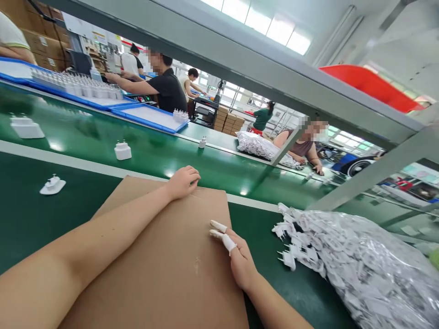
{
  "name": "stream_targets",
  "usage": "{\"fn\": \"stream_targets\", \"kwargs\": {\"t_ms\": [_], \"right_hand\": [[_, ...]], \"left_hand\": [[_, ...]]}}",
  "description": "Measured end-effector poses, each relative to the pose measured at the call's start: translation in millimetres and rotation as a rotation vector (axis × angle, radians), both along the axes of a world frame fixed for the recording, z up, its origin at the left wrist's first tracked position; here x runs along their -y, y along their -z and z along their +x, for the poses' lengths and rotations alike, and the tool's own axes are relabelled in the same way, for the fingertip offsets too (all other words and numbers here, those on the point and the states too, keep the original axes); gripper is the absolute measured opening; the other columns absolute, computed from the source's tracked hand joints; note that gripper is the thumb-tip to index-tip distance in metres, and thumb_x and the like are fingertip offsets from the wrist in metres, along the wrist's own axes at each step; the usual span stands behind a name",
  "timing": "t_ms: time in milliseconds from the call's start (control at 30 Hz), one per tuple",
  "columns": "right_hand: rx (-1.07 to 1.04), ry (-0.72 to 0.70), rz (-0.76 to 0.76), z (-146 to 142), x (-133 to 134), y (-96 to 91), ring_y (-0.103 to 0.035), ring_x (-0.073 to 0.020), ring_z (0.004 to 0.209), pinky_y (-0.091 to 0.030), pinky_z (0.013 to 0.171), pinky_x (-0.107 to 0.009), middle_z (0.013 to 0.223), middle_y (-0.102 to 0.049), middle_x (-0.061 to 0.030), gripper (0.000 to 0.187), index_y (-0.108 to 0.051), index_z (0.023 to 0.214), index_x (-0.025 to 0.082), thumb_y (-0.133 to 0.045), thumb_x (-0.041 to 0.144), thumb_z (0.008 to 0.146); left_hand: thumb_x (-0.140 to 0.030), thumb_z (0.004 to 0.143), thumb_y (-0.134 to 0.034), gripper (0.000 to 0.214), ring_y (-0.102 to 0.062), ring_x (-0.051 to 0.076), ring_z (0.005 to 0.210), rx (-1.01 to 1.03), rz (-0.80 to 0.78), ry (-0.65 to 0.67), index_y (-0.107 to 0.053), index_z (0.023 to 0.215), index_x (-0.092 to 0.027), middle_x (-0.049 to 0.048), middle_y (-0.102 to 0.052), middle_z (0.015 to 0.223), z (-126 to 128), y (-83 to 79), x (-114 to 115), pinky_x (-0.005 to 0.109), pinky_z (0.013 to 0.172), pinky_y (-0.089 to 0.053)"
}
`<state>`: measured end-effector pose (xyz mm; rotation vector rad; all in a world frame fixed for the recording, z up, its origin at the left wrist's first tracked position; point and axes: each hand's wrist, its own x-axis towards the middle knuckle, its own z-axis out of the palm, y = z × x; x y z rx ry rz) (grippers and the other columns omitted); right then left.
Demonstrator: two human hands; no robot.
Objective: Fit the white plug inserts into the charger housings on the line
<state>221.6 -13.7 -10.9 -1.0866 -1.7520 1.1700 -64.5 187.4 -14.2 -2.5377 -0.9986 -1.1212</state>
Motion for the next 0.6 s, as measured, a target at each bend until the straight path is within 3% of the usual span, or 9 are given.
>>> {"fn": "stream_targets", "kwargs": {"t_ms": [267, 467, 600], "right_hand": [[0.138, -0.054, 0.115, -1.2, -1.0, -2.8, -0.064, -0.0296, 0.143, -0.046, 0.126, -0.053, 0.147, -0.072, -0.0105, 0.059, -0.082, 0.129, 0.030, -0.040, 0.067, 0.111], [0.190, -0.051, 0.131, -3.0, -0.5, -3.0, -0.066, -0.0294, 0.141, -0.050, 0.122, -0.052, 0.138, -0.076, -0.0129, 0.053, -0.086, 0.095, 0.026, -0.045, 0.057, 0.111], [0.196, -0.042, 0.136, -3.2, -0.5, 0.0, -0.066, -0.0298, 0.140, -0.049, 0.123, -0.056, 0.141, -0.075, -0.0131, 0.039, -0.085, 0.114, 0.027, -0.052, 0.049, 0.110]], "left_hand": [[-0.021, 0.099, -0.054, 0.026, -0.067, 0.031, 0.111, -0.094, -0.142, -0.071, -0.078, 0.106, -0.017, 0.0121, -0.077, 0.115, -4.3, 4.5, -1.0, 0.050, 0.100, -0.054], [-0.026, 0.103, -0.049, 0.033, -0.069, 0.027, 0.100, -0.162, -0.266, -0.097, -0.081, 0.098, -0.019, 0.0112, -0.076, 0.109, -4.9, 11.7, -4.4, 0.043, 0.090, -0.057], [-0.026, 0.103, -0.050, 0.033, -0.068, 0.029, 0.106, -0.174, -0.283, -0.114, -0.082, 0.100, -0.018, 0.0122, -0.075, 0.109, -4.2, 11.3, -4.0, 0.046, 0.098, -0.056]]}}
